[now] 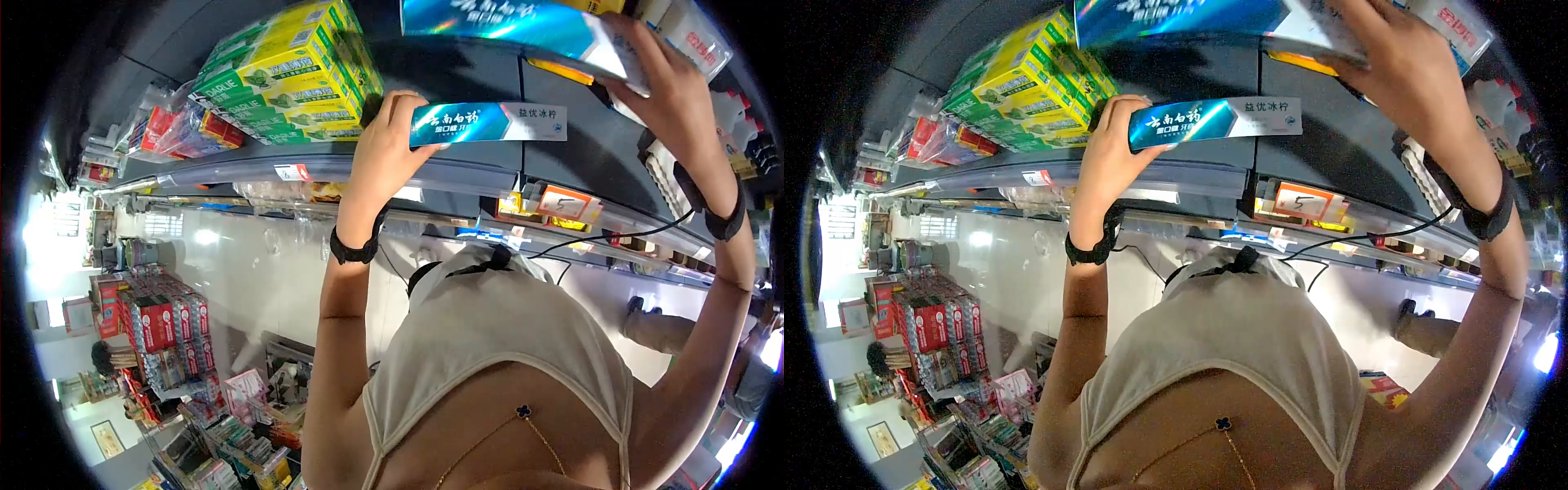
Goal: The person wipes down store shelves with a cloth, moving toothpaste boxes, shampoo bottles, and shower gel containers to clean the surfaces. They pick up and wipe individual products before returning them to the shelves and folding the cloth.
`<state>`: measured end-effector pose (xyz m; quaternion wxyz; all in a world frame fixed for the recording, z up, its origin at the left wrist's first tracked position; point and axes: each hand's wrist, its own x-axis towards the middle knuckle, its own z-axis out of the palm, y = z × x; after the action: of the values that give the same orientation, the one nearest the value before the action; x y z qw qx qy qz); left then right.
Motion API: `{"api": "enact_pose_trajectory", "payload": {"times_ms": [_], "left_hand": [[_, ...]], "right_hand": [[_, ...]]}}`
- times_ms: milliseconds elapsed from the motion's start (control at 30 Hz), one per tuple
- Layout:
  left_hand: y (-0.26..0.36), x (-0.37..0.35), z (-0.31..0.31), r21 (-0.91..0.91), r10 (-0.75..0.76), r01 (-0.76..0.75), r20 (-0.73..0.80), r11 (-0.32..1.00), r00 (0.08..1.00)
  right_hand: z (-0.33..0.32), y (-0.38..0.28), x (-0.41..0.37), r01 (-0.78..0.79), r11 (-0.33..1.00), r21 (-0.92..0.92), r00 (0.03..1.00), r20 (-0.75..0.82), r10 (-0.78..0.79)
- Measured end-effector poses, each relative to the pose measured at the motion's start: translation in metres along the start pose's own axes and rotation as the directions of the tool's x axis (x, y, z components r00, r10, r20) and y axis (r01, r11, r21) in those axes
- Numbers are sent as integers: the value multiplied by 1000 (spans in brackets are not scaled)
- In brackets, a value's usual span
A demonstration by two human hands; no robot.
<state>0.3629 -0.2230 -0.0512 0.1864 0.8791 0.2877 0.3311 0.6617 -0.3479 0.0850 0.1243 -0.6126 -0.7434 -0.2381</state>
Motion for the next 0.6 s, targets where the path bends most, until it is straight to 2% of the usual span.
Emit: {"api": "enact_pose_trajectory", "payload": {"times_ms": [33, 67, 133, 200, 267, 333, 433, 533, 567, 600], "left_hand": [[-1, -1, 1, 16, 51, -51, -22, 999, 998], [-3, -2, 2, -30, 37, -37, -14, 999, 999], [-7, -3, 3, -122, 10, -10, 3, 993, 1000], [-17, -3, 1, -299, -49, 63, 54, 952, 997], [-19, -2, -2, -667, -58, 111, 101, 737, 993], [-17, 2, -3, -744, -31, 52, 42, 666, 999], [-26, 0, -9, -725, -169, 231, 159, 649, 973], [-26, 4, -3, -565, -134, 139, 51, 813, 990], [-28, 5, -4, -523, -120, 141, 74, 840, 990], [-26, 6, -3, -596, -96, 109, 53, 795, 994]], "right_hand": [[-1, 4, 0, 32, 998, -61, 998, -52, -36], [-1, 6, -1, 62, 991, -123, 992, -102, -74], [0, 8, -5, 44, 994, -96, 995, -88, -52], [2, 9, -10, 0, 998, -57, 999, -41, -2], [2, 8, -13, -68, 998, -7, 997, 43, 69], [2, 6, -11, -12, 1000, 10, 1000, 15, 12], [7, 10, -12, -15, 1000, 11, 1000, 17, 15], [8, 9, -12, -31, 999, 30, 999, 40, 29], [7, 9, -12, -48, 998, 42, 997, 64, 45], [7, 9, -12, -66, 996, 53, 994, 89, 61]]}}
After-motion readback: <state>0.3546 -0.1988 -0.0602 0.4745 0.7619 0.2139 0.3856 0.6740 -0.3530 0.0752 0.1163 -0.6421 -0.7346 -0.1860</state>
